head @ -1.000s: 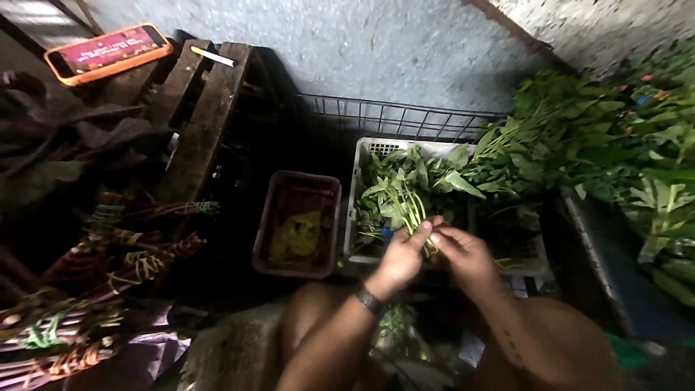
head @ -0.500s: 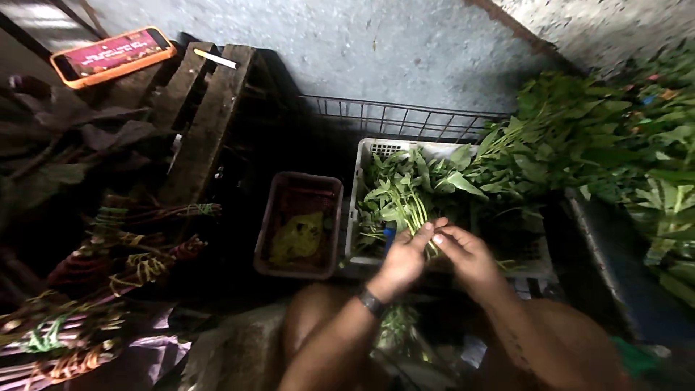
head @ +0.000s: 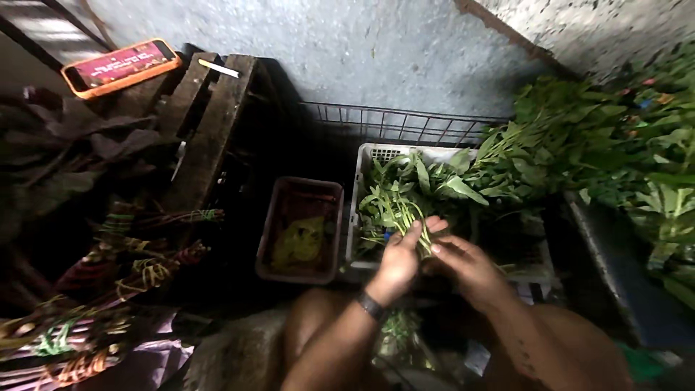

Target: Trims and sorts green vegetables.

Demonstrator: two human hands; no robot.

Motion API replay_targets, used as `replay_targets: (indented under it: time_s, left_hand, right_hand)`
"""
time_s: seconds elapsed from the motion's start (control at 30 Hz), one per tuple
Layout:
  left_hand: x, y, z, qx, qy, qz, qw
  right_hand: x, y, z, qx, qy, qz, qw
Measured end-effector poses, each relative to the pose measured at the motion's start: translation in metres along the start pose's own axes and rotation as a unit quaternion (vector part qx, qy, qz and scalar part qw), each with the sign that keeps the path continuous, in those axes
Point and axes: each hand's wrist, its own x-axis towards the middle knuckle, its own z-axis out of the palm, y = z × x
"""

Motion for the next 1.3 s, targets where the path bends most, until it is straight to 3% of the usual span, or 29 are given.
replay_targets:
  time_s: [0.3,0.57,0.67,0.73,0.8,0.9,1.2,1.3]
  left_hand:
    - [-0.002,0.008,0.000,0.003,-0.043,-0.032,0.999]
    - [-0.003,0.005,-0.002,0.045,-0.087,0.005,0.995]
    - [-0.001,0.002,-0.002,0.046,-0.072,0.005,0.996]
    - [0.000,-0.001,-0.001,0.058,-0.059,0.000,0.997]
    - [-0.001,-0.002,0.000,0.068,-0.043,-0.003,0.997]
    - [-0.004,-0.001,0.001,0.076,-0.049,-0.007,0.996]
    - [0.000,0.009,-0.002,-0.039,-0.042,-0.030,0.998]
    - [-0.002,0.012,-0.004,-0.053,-0.001,-0.014,0.998]
  right_hand:
    - [0.003,-0.006,-0.002,0.149,0.024,0.074,0.986]
    - [0.004,-0.001,-0.005,0.109,0.003,0.074,0.991]
    - [0.003,-0.004,-0.001,0.040,0.006,0.044,0.998]
    - [0.000,-0.002,0.000,-0.067,0.006,-0.024,0.997]
    - [0.001,0.005,-0.001,-0.171,-0.005,-0.093,0.981]
    - [0.001,0.010,-0.003,-0.257,-0.014,-0.116,0.959]
    - [-0.005,0.020,0.005,-0.348,-0.015,-0.166,0.923]
    - [-0.005,0.020,0.002,-0.340,-0.045,-0.187,0.921]
